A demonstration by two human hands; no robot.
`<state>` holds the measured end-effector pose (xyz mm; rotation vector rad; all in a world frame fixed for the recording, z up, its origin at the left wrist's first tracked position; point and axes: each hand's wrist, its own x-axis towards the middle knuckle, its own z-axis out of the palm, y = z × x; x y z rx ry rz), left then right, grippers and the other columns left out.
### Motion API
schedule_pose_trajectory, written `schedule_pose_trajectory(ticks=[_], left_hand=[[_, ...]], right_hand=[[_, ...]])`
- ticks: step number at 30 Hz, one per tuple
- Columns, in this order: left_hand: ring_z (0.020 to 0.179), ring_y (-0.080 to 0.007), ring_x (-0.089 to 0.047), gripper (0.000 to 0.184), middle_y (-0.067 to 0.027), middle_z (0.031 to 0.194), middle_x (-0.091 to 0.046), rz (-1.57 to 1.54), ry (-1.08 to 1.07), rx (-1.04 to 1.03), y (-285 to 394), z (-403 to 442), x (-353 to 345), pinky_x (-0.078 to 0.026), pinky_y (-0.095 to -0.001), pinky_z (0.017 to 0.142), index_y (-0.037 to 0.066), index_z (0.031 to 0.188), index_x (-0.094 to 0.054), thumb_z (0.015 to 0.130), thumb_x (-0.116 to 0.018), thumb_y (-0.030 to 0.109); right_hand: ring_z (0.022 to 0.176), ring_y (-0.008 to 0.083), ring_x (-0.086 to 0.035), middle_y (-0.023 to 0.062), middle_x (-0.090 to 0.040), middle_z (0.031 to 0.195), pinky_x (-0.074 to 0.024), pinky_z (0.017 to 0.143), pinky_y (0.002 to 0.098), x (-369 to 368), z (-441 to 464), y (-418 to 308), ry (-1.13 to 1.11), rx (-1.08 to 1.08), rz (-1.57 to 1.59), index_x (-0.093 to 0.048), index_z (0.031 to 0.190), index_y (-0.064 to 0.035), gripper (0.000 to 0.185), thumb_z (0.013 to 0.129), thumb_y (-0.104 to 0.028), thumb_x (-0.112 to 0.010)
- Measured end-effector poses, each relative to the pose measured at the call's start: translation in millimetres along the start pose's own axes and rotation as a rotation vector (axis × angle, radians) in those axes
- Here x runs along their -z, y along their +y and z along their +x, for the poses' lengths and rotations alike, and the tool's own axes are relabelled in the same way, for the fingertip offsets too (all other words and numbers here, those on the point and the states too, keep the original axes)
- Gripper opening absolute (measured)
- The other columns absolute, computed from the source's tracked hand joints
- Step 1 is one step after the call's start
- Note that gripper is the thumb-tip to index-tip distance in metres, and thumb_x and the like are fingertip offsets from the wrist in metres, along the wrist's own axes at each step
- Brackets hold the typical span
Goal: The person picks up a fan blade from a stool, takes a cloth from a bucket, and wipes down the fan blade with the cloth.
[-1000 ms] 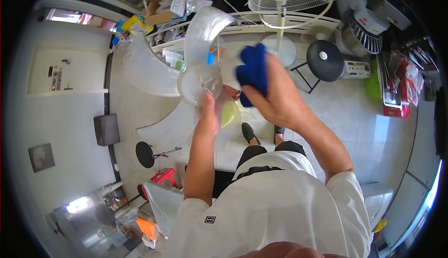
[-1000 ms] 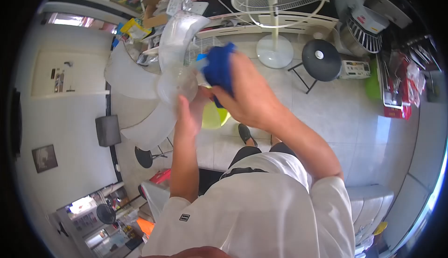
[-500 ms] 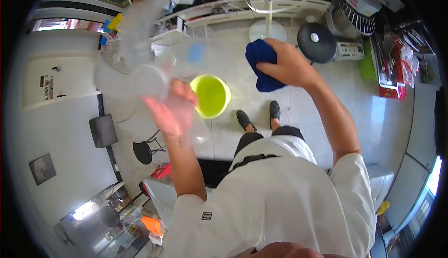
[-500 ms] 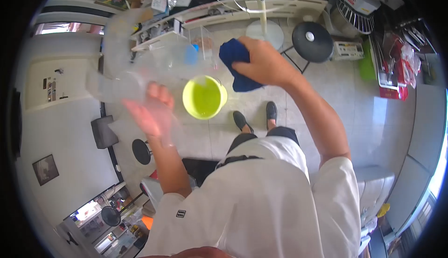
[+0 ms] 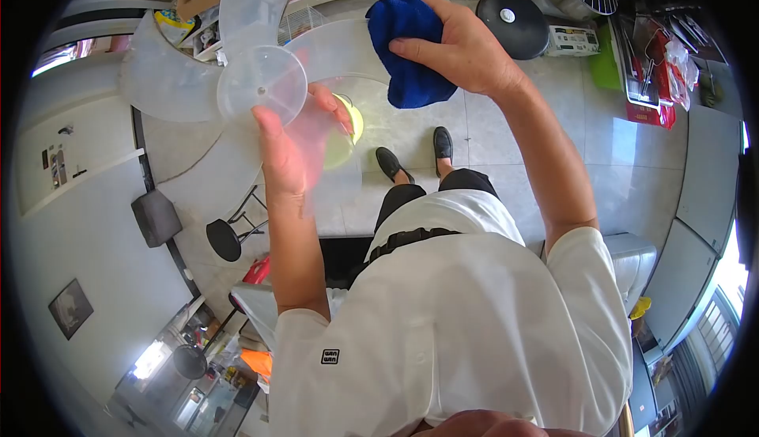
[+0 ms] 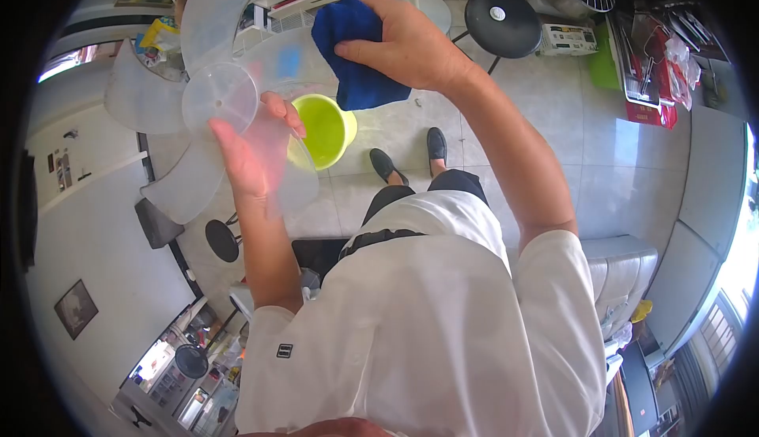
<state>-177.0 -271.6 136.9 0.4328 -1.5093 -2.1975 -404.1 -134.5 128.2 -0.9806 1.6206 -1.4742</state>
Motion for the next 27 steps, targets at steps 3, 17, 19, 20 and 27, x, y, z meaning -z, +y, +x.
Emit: schedule_pose_trajectory(ticks=[3,17,19,20,27], left_hand=[[0.082,-0.0238,-0.06,0.097,-0.0072,0.092,-0.06,-0.142,0.086,-0.033,-4,-5,7,-0.051,-0.0383,0.074,0.003,0.155,-0.035,0.093,-0.046,0.078],[0.085,-0.0225,-0.058,0.097,-0.0076,0.096,-0.058,0.1,-0.022,0.165,-7,-1,4,-0.047,-0.0379,0.077,0.006,0.152,-0.036,0.09,-0.046,0.081],[0.089,-0.0221,-0.057,0.095,-0.0069,0.099,-0.058,0.121,-0.051,0.143,-9,1,2,-0.047,-0.0375,0.077,0.006,0.149,-0.04,0.091,-0.045,0.081],[0.089,-0.0221,-0.057,0.095,-0.0069,0.099,-0.058,0.109,-0.056,0.153,-11,0,5,-0.047,-0.0375,0.077,0.006,0.149,-0.04,0.091,-0.045,0.081],[0.09,-0.021,-0.053,0.095,-0.0053,0.1,-0.057,-0.307,0.043,-0.072,0,14,33,-0.046,-0.0366,0.078,0.008,0.151,-0.04,0.09,-0.045,0.082]], right_hand=[[0.088,0.0112,-0.067,0.0068,-0.072,0.101,-0.058,0.081,0.0306,8,-1,7,-0.041,0.04,-0.123,-0.063,0.126,0.0006,0.042,0.089,-0.015,-0.076],[0.101,0.0121,-0.067,0.0082,-0.071,0.112,-0.055,0.091,0.028,11,2,2,-0.175,0.184,-0.153,-0.056,0.138,-0.002,0.051,0.093,-0.015,-0.074],[0.097,0.0117,-0.068,0.0084,-0.072,0.108,-0.0569,0.087,0.0281,8,3,4,-0.095,0.265,-0.33,-0.06,0.133,-0.002,0.05,0.088,-0.015,-0.077],[0.094,0.0121,-0.069,0.0081,-0.072,0.105,-0.0579,0.085,0.0284,11,2,3,-0.128,0.16,-0.243,-0.061,0.132,-0.0023,0.05,0.087,-0.017,-0.078],[0.088,0.0153,-0.071,0.0074,-0.073,0.1,-0.06,0.083,0.0299,-1,-14,29,-0.056,-0.097,-0.015,-0.064,0.124,0.0006,0.045,0.088,-0.022,-0.081]])
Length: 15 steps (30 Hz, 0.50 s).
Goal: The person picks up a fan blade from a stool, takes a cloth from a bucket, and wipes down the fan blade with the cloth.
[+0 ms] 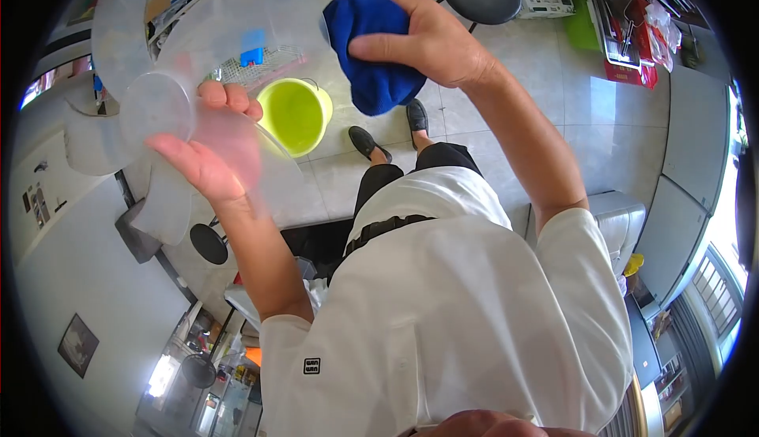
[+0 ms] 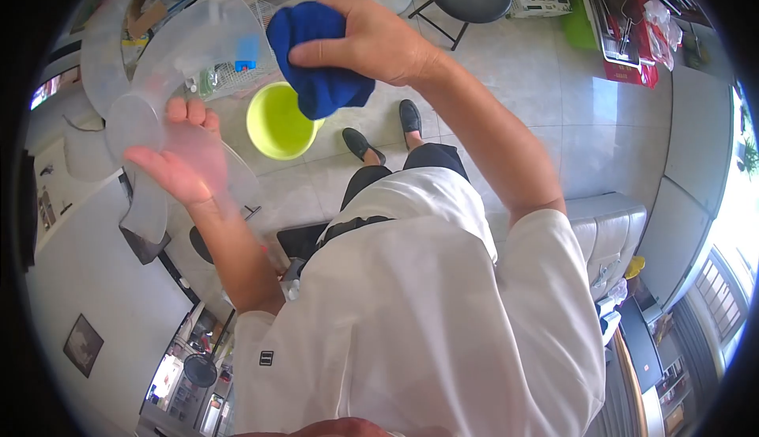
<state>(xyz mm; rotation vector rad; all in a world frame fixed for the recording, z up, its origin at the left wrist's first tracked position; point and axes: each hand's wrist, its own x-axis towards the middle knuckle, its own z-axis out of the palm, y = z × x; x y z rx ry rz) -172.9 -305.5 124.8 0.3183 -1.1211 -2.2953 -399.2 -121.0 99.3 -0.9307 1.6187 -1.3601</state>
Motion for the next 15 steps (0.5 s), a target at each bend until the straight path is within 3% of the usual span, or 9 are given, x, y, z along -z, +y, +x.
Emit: schedule_pose_trajectory(ticks=[2,3,4,6,9,15], left_hand=[[0.09,-0.0224,-0.058,0.095,-0.0065,0.098,-0.06,-0.068,-0.019,-0.026,-2,1,-2,-0.049,-0.0379,0.078,0.009,0.154,-0.039,0.092,-0.041,0.081],[0.09,-0.0225,-0.058,0.094,-0.0064,0.098,-0.06,0.064,0.006,-0.01,-5,-1,-1,-0.049,-0.0383,0.078,0.009,0.152,-0.04,0.092,-0.041,0.081],[0.089,-0.0226,-0.058,0.094,-0.0063,0.098,-0.06,0.196,0.032,0.006,-8,-3,0,-0.049,-0.0388,0.078,0.009,0.151,-0.041,0.092,-0.041,0.081],[0.088,-0.0228,-0.059,0.093,-0.0067,0.097,-0.06,0.203,0.036,0.067,-21,-6,-2,-0.049,-0.0392,0.077,0.008,0.148,-0.043,0.092,-0.041,0.081],[0.088,-0.0209,-0.055,0.096,-0.0053,0.096,-0.055,0.304,0.017,0.136,-26,-8,-22,-0.048,-0.0368,0.077,0.009,0.151,-0.037,0.09,-0.04,0.083],[0.086,-0.0221,-0.059,0.094,-0.0067,0.093,-0.058,0.29,0.02,0.12,-20,-20,-10,-0.05,-0.0387,0.074,0.003,0.149,-0.038,0.093,-0.04,0.079]], right_hand=[[0.089,0.0153,-0.071,0.008,-0.072,0.1,-0.0601,0.083,0.0314,-4,2,4,0.087,-0.033,0.698,-0.065,0.121,0.0009,0.04,0.091,-0.021,-0.078],[0.095,0.0204,-0.072,0.0116,-0.072,0.107,-0.0592,0.086,0.0353,-1,2,0,0.106,-0.034,0.901,-0.063,0.122,0.0038,0.045,0.089,-0.021,-0.08],[0.095,0.0204,-0.072,0.0116,-0.072,0.107,-0.0592,0.086,0.0353,1,2,-2,0.106,-0.034,0.904,-0.063,0.122,0.0038,0.045,0.089,-0.021,-0.08],[0.088,0.0145,-0.07,0.007,-0.072,0.099,-0.0596,0.081,0.032,4,1,-8,0.024,0.031,0.838,-0.065,0.12,0.0014,0.036,0.092,-0.018,-0.077],[0.087,0.0114,-0.067,0.0046,-0.072,0.096,-0.0572,0.081,0.0307,-1,-1,-18,0.124,-0.061,0.173,-0.065,0.118,0.0007,0.041,0.085,-0.017,-0.082],[0.089,0.0199,-0.069,0.0161,-0.072,0.097,-0.056,0.081,0.0352,1,-13,23,0.12,-0.074,-0.142,-0.063,0.12,0.003,0.049,0.08,-0.02,-0.081]])
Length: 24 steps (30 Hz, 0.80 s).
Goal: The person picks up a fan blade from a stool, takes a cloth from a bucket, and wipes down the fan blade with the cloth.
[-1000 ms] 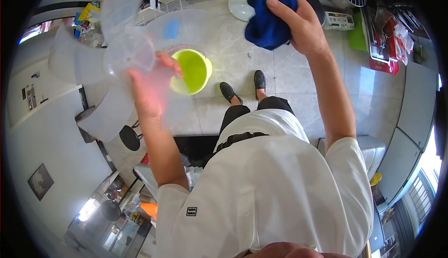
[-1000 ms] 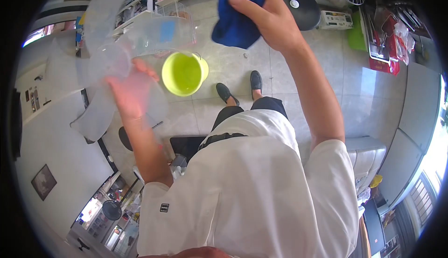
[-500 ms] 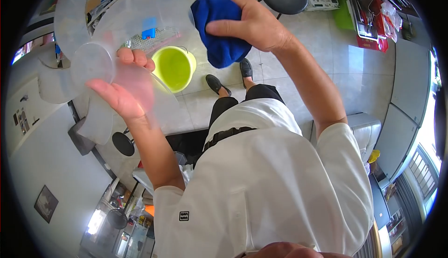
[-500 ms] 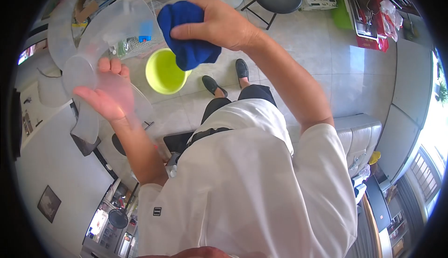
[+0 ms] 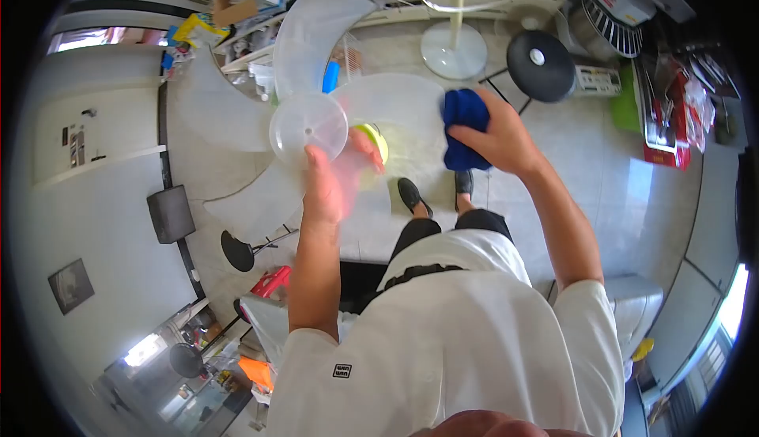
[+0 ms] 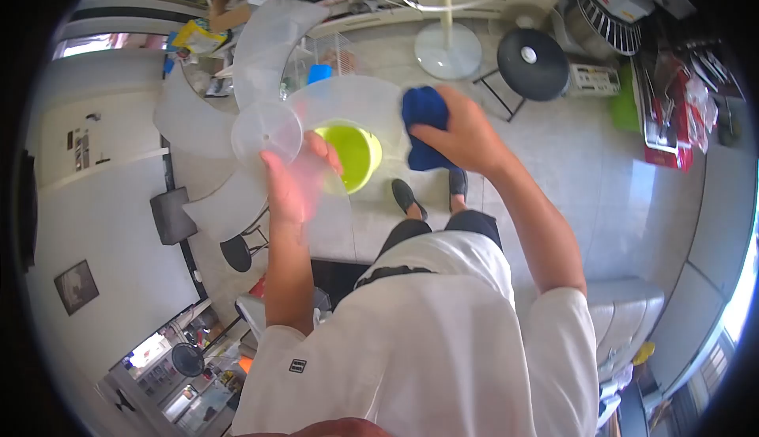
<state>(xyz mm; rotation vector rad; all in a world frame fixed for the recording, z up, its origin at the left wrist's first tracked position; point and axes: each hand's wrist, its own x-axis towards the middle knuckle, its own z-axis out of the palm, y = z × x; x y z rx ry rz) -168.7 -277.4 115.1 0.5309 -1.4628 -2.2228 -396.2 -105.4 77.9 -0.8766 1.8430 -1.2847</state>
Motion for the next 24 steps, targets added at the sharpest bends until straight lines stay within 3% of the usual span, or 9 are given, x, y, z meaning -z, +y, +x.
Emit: schedule_pose_trajectory(ticks=[3,5,9,11,12,14,15,17,24], left_hand=[[0.083,-0.0226,-0.062,0.083,-0.0083,0.091,-0.061,0.019,0.018,-0.003,8,-3,18,-0.051,-0.0387,0.072,0.003,0.14,-0.045,0.096,-0.046,0.073],[0.08,-0.0229,-0.064,0.077,-0.0092,0.09,-0.063,0.052,0.023,0.021,12,-8,27,-0.052,-0.0387,0.069,0.003,0.135,-0.049,0.097,-0.051,0.069],[0.082,-0.0217,-0.067,0.061,-0.0107,0.092,-0.067,0.062,-0.056,0.242,6,-15,28,-0.054,-0.0366,0.07,0.003,0.129,-0.053,0.097,-0.063,0.055],[0.083,-0.0214,-0.068,0.058,-0.0108,0.094,-0.068,0.063,-0.061,0.339,3,-18,24,-0.055,-0.0361,0.071,0.003,0.127,-0.054,0.097,-0.066,0.051],[0.085,-0.0212,-0.068,0.054,-0.0107,0.094,-0.069,0.096,-0.081,0.41,2,-19,22,-0.056,-0.036,0.072,0.003,0.127,-0.055,0.097,-0.068,0.047],[0.086,-0.0209,-0.069,0.051,-0.0106,0.095,-0.069,0.131,-0.118,0.482,4,-23,11,-0.056,-0.0358,0.073,0.003,0.126,-0.055,0.097,-0.07,0.042],[0.086,-0.0205,-0.068,0.048,-0.0099,0.094,-0.069,0.141,-0.165,0.474,11,-25,1,-0.056,-0.0355,0.073,0.003,0.125,-0.056,0.096,-0.069,0.04],[0.085,-0.02,-0.068,0.046,-0.0092,0.094,-0.069,0.156,-0.217,0.465,16,-27,-5,-0.056,-0.0353,0.072,0.003,0.124,-0.057,0.096,-0.069,0.038],[0.082,-0.0216,-0.068,0.047,-0.0101,0.096,-0.069,0.143,-0.277,0.51,21,-39,1,-0.057,-0.0369,0.069,0.002,0.129,-0.054,0.095,-0.066,0.032]], right_hand=[[0.092,0.0187,-0.07,0.0139,-0.072,0.098,-0.0564,0.083,0.0337,7,-2,19,0.082,-0.048,0.0,-0.061,0.124,0.0036,0.049,0.083,-0.017,-0.079],[0.095,0.017,-0.069,0.0117,-0.071,0.106,-0.057,0.085,0.0324,12,-3,13,0.184,-0.09,0.304,-0.057,0.13,0.0041,0.05,0.089,-0.017,-0.076],[0.108,0.0154,-0.065,0.0095,-0.066,0.121,-0.0549,0.094,0.0325,14,-5,-36,0.179,0.215,0.549,-0.046,0.139,0.0033,0.049,0.096,-0.003,-0.066],[0.112,0.0136,-0.062,0.0088,-0.065,0.121,-0.0521,0.098,0.0328,11,-8,-64,0.161,0.402,0.426,-0.044,0.142,0.0026,0.052,0.095,0.0,-0.065],[0.111,0.021,-0.066,0.0136,-0.065,0.123,-0.0529,0.096,0.0352,13,-6,-77,0.101,0.446,0.209,-0.044,0.142,0.0026,0.056,0.092,-0.001,-0.068],[0.122,0.0413,-0.057,0.0219,-0.062,0.126,-0.0446,0.107,0.0464,2,8,-94,0.087,0.617,-0.274,-0.045,0.14,0.0026,0.066,0.084,-0.01,-0.077],[0.127,0.0405,-0.053,0.0195,-0.063,0.125,-0.0411,0.109,0.0485,-5,16,-100,0.066,0.808,-0.407,-0.051,0.133,0.0021,0.063,0.078,-0.013,-0.079],[0.12,0.0387,-0.058,0.0169,-0.064,0.122,-0.043,0.107,0.0499,-12,22,-109,-0.026,0.865,-0.722,-0.058,0.127,-0.0013,0.06,0.074,-0.013,-0.083],[0.098,0.0399,-0.065,0.017,-0.067,0.103,-0.0536,0.084,0.0457,7,35,-109,-0.218,0.71,-0.517,-0.062,0.111,-0.0029,0.042,0.074,-0.012,-0.08]])
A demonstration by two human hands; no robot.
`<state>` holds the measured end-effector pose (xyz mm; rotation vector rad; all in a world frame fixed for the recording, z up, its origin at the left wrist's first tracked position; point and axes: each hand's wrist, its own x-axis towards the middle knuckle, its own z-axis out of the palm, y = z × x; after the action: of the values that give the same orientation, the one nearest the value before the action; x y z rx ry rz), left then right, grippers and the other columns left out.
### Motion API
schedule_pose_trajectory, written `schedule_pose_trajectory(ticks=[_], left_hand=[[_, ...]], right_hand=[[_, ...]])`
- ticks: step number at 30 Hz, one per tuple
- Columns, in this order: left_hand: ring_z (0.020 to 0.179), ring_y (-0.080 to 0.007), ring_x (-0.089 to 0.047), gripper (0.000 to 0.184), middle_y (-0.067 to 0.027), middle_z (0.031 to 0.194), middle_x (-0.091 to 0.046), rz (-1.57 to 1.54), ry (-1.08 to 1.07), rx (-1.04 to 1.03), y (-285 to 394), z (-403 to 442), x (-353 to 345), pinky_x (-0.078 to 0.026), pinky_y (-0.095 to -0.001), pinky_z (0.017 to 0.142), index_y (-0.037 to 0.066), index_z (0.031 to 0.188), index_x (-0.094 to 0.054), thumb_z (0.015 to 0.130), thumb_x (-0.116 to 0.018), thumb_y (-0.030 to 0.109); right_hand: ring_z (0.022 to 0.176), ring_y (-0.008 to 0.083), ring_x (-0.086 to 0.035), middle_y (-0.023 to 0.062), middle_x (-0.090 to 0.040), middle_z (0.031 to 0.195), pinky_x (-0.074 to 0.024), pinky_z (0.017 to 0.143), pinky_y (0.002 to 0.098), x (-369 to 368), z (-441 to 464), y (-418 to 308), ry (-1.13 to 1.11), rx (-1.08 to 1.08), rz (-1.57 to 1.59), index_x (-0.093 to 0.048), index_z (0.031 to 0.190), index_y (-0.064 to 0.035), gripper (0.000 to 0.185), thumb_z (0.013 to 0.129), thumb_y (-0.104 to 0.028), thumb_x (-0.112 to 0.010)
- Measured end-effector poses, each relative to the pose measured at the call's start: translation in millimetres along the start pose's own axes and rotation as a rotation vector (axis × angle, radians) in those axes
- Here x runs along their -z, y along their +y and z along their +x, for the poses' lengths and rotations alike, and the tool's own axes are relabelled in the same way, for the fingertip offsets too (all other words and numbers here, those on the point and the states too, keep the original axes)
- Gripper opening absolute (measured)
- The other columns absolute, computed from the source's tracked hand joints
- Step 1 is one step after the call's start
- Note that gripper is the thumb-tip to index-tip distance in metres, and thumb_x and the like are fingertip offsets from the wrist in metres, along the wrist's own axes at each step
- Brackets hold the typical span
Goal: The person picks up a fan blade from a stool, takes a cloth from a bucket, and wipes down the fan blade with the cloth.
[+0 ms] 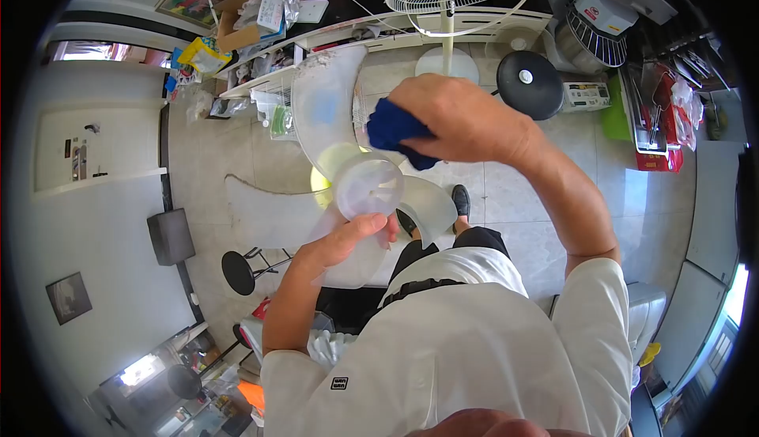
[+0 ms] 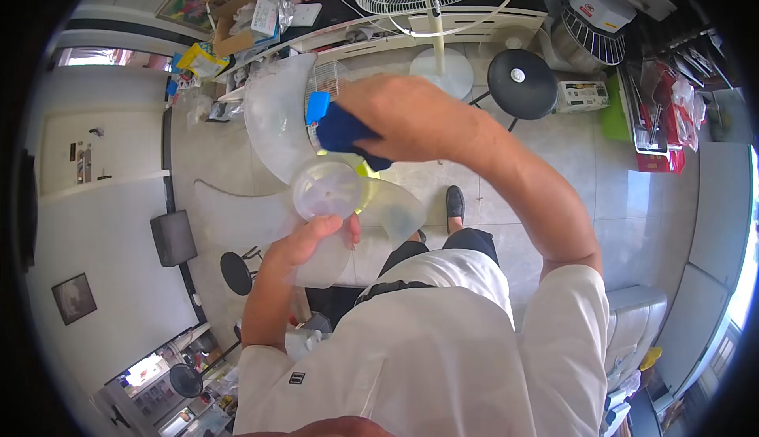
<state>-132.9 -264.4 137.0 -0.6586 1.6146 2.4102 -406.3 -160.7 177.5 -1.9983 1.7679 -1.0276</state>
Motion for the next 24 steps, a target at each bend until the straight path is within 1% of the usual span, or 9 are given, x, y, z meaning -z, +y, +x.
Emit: schedule_pose_trajectory(ticks=[3,5,13,16,18,19,21,22,24], left_hand=[[0.082,-0.0209,-0.068,0.043,-0.0095,0.095,-0.069,0.02,0.003,0.042,5,-3,-3,-0.057,-0.0367,0.07,0.001,0.125,-0.057,0.094,-0.066,0.029],[0.082,-0.0206,-0.068,0.041,-0.0093,0.094,-0.069,0.035,0.02,0.087,4,-4,-5,-0.057,-0.0366,0.07,0.001,0.123,-0.058,0.094,-0.065,0.029],[0.085,-0.0202,-0.068,0.038,-0.009,0.095,-0.068,0.061,0.0,0.1,3,-9,3,-0.056,-0.0369,0.073,0.002,0.119,-0.06,0.093,-0.066,0.03],[0.085,-0.0212,-0.067,0.04,-0.0099,0.096,-0.067,0.001,0.021,0.083,-13,-16,21,-0.056,-0.0375,0.073,0.003,0.12,-0.059,0.094,-0.066,0.033],[0.086,-0.0205,-0.067,0.04,-0.0092,0.095,-0.067,-0.021,0.048,0.024,4,-21,21,-0.055,-0.0371,0.074,0.003,0.119,-0.059,0.095,-0.066,0.033],[0.086,-0.0197,-0.066,0.039,-0.0085,0.095,-0.067,-0.056,0.079,-0.029,8,-25,19,-0.055,-0.0367,0.075,0.003,0.119,-0.059,0.095,-0.066,0.033],[0.085,-0.0201,-0.066,0.04,-0.0091,0.094,-0.067,-0.072,0.087,-0.039,4,-22,19,-0.055,-0.037,0.073,0.003,0.119,-0.059,0.095,-0.066,0.033],[0.085,-0.0205,-0.066,0.04,-0.0097,0.094,-0.067,-0.083,0.083,-0.049,3,-18,20,-0.056,-0.0373,0.072,0.002,0.12,-0.058,0.095,-0.065,0.034],[0.084,-0.0221,-0.066,0.044,-0.011,0.095,-0.066,-0.097,0.091,-0.082,6,-12,20,-0.055,-0.0384,0.072,0.003,0.121,-0.057,0.097,-0.064,0.039]], right_hand=[[0.095,0.0406,-0.065,0.0179,-0.068,0.1,-0.0536,0.083,0.0459,6,-6,13,-0.103,-0.086,0.072,-0.062,0.109,-0.0017,0.04,0.074,-0.011,-0.079],[0.092,0.0417,-0.065,0.0187,-0.067,0.098,-0.0538,0.081,0.045,6,-14,20,-0.082,-0.069,0.108,-0.062,0.108,-0.0006,0.039,0.075,-0.012,-0.078],[0.086,0.0393,-0.069,0.0221,-0.07,0.094,-0.0553,0.077,0.0401,13,-45,49,-0.075,-0.365,0.13,-0.064,0.108,0.0014,0.036,0.077,-0.013,-0.077],[0.084,0.0326,-0.072,0.0193,-0.071,0.093,-0.0559,0.076,0.0375,10,-67,66,0.023,-0.384,0.059,-0.065,0.108,0.0022,0.036,0.078,-0.013,-0.076],[0.083,0.0223,-0.072,0.013,-0.072,0.091,-0.0567,0.076,0.0345,10,-81,77,0.144,-0.588,0.204,-0.064,0.112,0.0021,0.034,0.085,-0.014,-0.075],[0.083,0.0223,-0.072,0.013,-0.072,0.091,-0.0567,0.076,0.0345,3,-81,76,0.14,-0.583,0.209,-0.064,0.112,0.0021,0.034,0.085,-0.014,-0.075],[0.084,0.0152,-0.07,0.0081,-0.071,0.095,-0.0581,0.076,0.0331,-9,-85,72,0.41,-0.676,0.969,-0.061,0.118,0.0021,0.034,0.092,-0.016,-0.072],[0.086,0.0164,-0.07,0.0078,-0.07,0.099,-0.0593,0.08,0.0339,-22,-89,74,0.495,-0.606,1.248,-0.058,0.123,0.0022,0.035,0.096,-0.018,-0.069],[0.091,0.0189,-0.071,0.01,-0.069,0.103,-0.0592,0.085,0.0342,-34,-90,60,0.626,-0.618,1.541,-0.057,0.125,0.0019,0.038,0.097,-0.021,-0.068]])
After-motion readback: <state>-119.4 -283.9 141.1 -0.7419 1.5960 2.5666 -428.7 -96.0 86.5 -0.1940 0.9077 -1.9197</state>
